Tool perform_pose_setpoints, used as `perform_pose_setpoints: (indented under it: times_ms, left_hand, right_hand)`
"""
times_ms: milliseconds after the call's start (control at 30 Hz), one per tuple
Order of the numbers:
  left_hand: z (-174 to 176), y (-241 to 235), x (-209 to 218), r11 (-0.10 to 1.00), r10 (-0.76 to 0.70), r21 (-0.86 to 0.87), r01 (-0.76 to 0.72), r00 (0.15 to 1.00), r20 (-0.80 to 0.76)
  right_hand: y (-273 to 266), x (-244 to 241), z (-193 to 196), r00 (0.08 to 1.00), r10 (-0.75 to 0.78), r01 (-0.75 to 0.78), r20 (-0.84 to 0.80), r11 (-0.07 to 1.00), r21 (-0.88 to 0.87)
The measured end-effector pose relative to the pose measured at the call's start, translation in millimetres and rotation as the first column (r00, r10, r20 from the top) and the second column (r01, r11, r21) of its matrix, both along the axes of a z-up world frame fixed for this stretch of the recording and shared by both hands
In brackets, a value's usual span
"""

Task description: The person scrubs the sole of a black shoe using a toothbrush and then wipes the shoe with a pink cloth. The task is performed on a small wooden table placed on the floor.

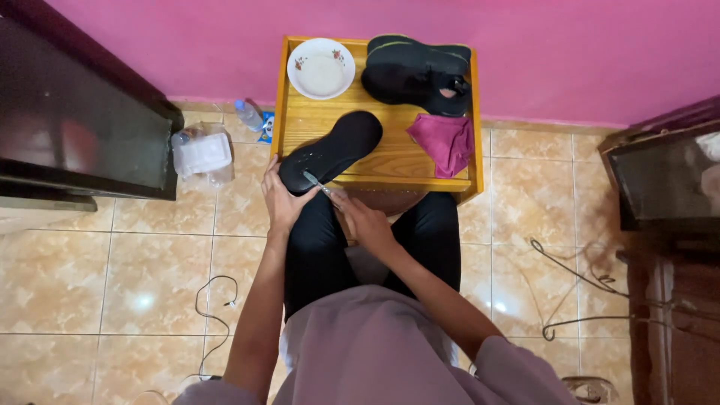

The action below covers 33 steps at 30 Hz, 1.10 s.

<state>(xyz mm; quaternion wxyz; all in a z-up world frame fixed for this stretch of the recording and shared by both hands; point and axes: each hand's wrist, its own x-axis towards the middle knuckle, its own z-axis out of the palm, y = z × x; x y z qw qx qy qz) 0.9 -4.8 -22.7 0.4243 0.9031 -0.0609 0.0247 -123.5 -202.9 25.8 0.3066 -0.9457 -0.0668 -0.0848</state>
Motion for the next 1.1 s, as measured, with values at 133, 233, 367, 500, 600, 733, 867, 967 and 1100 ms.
perform_pose_setpoints:
  times_ms: [133,233,367,500,600,733,867,967,1100]
  left_hand:
    - [8.4,2.6,-7.2,1.000,-0.021,0.004,0.021,0.999,-0.046]
    - [11.9,-1.6,-6.9,0.999,-0.027,-0.038,0.026,0.999,-0.021]
    - [2.9,6.5,-9.2,0.999,-0.042,0.018,0.042,0.999,0.022]
    - [15.4,1.5,-8.3,0.999,-0.043,-0.002,0.043,0.999,-0.009]
    - [3.5,2.2,-5.2,1.000,-0.026,0.017,0.026,1.000,0.005]
    - [12.0,-0.4,-1.6,0.999,-0.026,0.019,0.027,0.999,-0.025]
    - [13.2,-1.5,-5.7,1.000,-0.010,-0.013,0.009,0.999,-0.053]
    - [15.0,2.8,-9.6,1.000,-0.013,-0.011,0.012,0.997,-0.073]
    - [18.2,-0.3,-6.0,1.000,-0.005,-0.012,0.003,0.996,-0.092]
  right_hand:
    - [-59.4,33.9,-37.8,0.962,-0.225,0.241,-0.154,0.966,0.096]
    - [-75.6,41.7,-21.1,0.850,-0.514,0.522,-0.116,0.851,0.058]
    - [-42.9,16.3,18.2,0.973,-0.201,0.212,-0.115,0.972,0.102]
    - [-104.0,58.4,-20.9,0.890,-0.427,0.450,-0.161,0.877,0.167]
    - [-75.6,52.4,6.3,0.931,-0.347,0.348,-0.113,0.937,-0.005]
    - [-59.3,43.0,50.0,0.985,-0.122,0.113,-0.124,0.991,-0.072]
    - [-92.5,73.2,27.5,0.877,-0.357,0.397,-0.322,0.916,0.064]
    - [-62.6,55.4,42.7,0.965,-0.192,0.210,-0.179,0.974,0.085]
    - [-108.9,83.7,-17.8,0.907,-0.325,0.353,-0.267,0.933,0.065]
